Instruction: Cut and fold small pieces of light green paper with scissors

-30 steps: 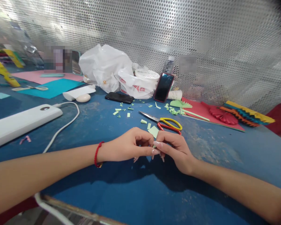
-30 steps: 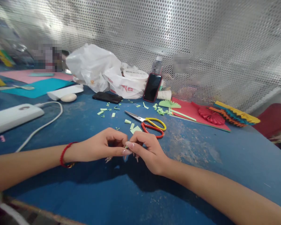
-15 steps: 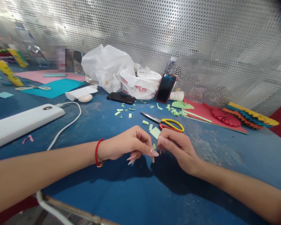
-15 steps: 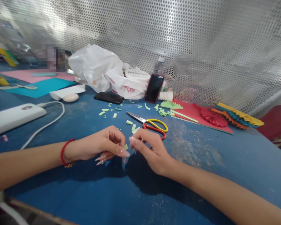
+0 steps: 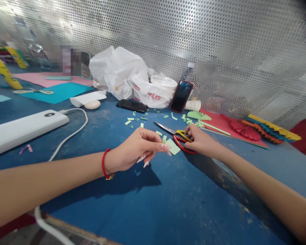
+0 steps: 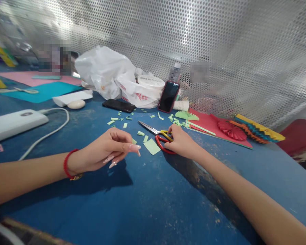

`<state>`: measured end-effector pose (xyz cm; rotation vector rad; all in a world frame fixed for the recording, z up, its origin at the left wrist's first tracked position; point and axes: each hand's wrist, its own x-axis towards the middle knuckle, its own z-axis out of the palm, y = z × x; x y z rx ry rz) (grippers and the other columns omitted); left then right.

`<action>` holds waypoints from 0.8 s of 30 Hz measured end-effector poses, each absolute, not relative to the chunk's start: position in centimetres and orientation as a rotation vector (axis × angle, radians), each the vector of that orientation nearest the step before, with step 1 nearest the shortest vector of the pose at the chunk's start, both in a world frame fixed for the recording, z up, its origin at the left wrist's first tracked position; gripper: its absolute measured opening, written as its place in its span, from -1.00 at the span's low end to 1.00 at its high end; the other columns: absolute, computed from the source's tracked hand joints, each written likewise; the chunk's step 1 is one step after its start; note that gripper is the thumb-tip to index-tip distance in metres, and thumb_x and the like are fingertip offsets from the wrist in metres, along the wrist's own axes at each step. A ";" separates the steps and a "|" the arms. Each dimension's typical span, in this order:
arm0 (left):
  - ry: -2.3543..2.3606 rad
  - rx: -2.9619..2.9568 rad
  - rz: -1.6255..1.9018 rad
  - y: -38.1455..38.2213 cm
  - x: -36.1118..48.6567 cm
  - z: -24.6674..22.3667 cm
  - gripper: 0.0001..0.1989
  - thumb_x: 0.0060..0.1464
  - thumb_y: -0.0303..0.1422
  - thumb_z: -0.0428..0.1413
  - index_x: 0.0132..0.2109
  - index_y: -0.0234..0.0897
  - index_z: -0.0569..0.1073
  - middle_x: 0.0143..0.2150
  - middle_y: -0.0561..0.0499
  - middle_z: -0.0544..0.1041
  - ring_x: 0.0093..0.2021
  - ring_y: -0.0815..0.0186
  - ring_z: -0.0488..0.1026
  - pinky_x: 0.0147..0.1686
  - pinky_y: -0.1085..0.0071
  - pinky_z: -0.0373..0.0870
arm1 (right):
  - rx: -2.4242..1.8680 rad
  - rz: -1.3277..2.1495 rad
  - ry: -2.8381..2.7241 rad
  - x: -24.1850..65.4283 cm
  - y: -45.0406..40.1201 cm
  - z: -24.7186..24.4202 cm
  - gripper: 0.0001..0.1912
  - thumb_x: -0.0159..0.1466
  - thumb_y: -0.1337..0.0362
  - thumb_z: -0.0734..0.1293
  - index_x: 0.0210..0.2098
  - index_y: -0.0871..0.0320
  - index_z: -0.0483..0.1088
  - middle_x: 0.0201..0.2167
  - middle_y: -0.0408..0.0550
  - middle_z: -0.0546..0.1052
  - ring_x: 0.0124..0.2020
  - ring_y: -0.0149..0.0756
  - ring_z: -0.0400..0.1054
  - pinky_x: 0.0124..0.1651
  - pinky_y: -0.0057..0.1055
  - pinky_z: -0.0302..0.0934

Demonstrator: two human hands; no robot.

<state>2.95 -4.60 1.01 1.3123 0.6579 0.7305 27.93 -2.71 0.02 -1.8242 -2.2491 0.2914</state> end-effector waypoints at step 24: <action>0.711 1.318 0.821 -3.3 2.1 1.3 -0.82 -0.08 -0.33 0.34 -0.47 -0.38 0.60 -0.84 0.21 0.15 -0.78 0.59 0.08 -0.74 0.63 0.07 | -1.507 0.836 -1.528 27.3 -2.4 -1.0 -0.49 0.04 -0.19 0.41 -0.49 0.13 0.25 -0.64 -0.22 0.33 -0.60 -0.35 0.31 -0.54 -0.44 0.17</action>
